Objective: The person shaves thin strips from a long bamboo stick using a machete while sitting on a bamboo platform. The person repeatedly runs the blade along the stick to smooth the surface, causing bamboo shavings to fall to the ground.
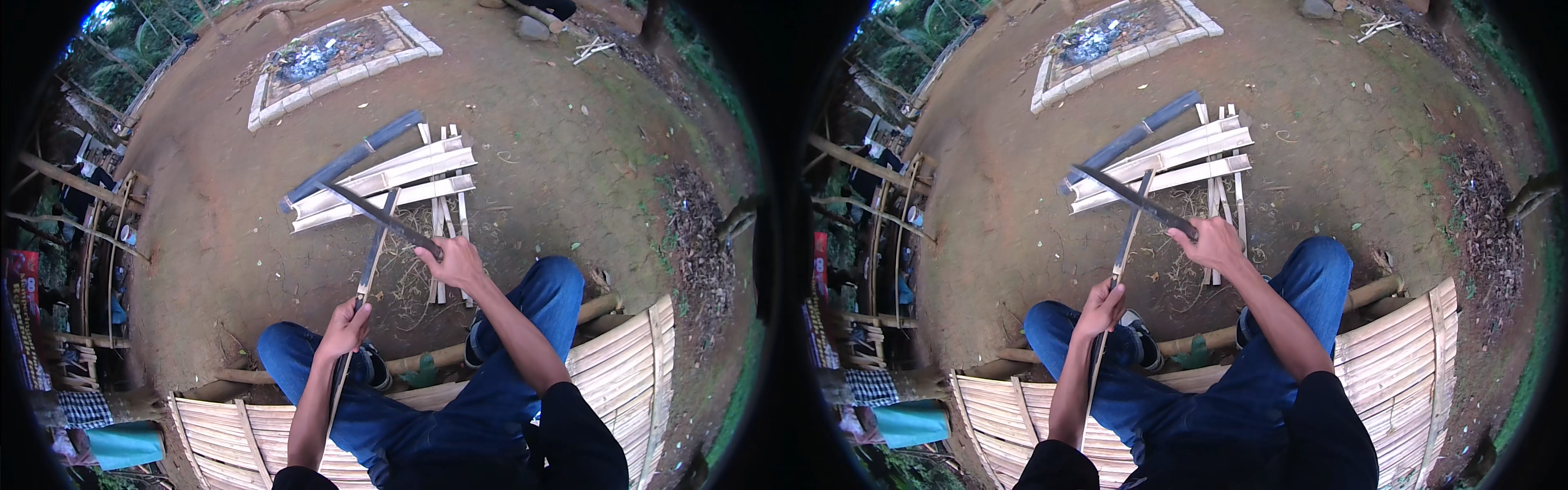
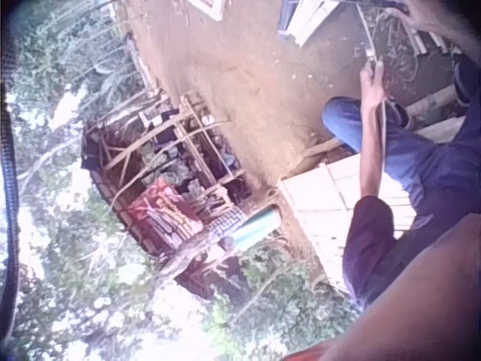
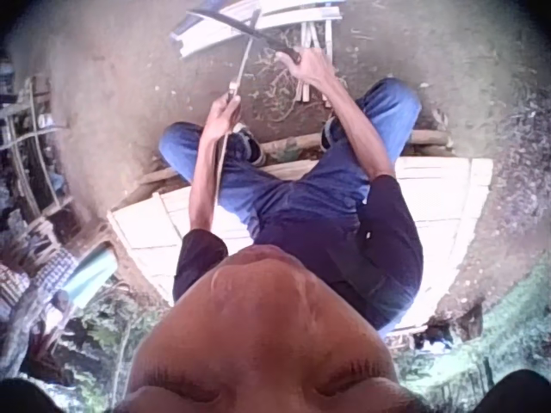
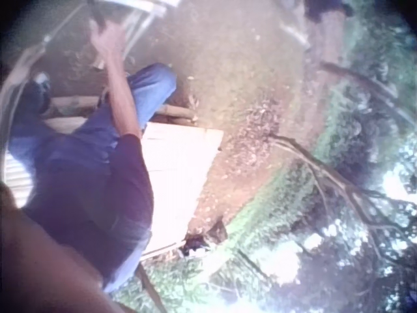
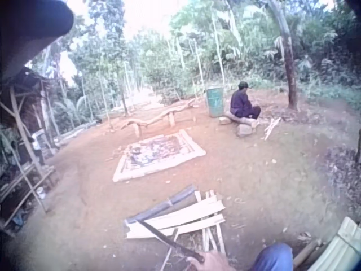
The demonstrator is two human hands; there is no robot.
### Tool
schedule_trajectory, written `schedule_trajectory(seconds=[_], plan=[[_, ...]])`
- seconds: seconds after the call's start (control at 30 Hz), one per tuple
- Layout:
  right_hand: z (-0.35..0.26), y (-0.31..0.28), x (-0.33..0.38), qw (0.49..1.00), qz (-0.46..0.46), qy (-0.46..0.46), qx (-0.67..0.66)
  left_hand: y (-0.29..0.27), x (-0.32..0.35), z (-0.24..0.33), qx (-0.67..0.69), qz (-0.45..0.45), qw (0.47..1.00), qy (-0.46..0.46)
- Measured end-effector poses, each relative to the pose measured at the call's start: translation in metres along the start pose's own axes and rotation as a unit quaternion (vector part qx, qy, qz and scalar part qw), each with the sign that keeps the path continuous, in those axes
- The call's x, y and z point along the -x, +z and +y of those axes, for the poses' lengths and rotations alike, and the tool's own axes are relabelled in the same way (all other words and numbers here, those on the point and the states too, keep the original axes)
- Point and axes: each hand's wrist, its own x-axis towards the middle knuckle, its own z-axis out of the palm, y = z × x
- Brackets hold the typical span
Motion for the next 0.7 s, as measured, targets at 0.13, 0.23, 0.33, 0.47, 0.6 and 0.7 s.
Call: schedule_trajectory(seconds=[0.13,0.23,0.33,0.47,0.6,0.7], plan=[[-0.003,0.003,0.007,0.998,-0.008,-0.051,-0.025,0.003,0.001,0.006,0.044,-0.023,0.999,-0.018],[-0.017,0.005,0.018,0.976,-0.008,-0.208,0.069,0.000,0.003,0.003,0.106,-0.035,0.991,-0.068],[-0.007,0.007,0.010,0.975,0.022,-0.198,0.093,-0.001,0.002,0.007,0.141,-0.037,0.985,-0.095],[-0.014,-0.003,0.010,0.993,0.023,-0.084,0.077,-0.003,-0.002,0.006,0.115,-0.036,0.988,-0.096],[-0.015,0.004,0.018,0.986,-0.025,-0.147,0.074,0.001,-0.002,0.002,0.063,-0.015,0.995,-0.081],[-0.011,0.002,0.017,0.975,-0.019,-0.209,0.073,0.005,-0.007,-0.002,0.022,-0.020,0.997,-0.078]])
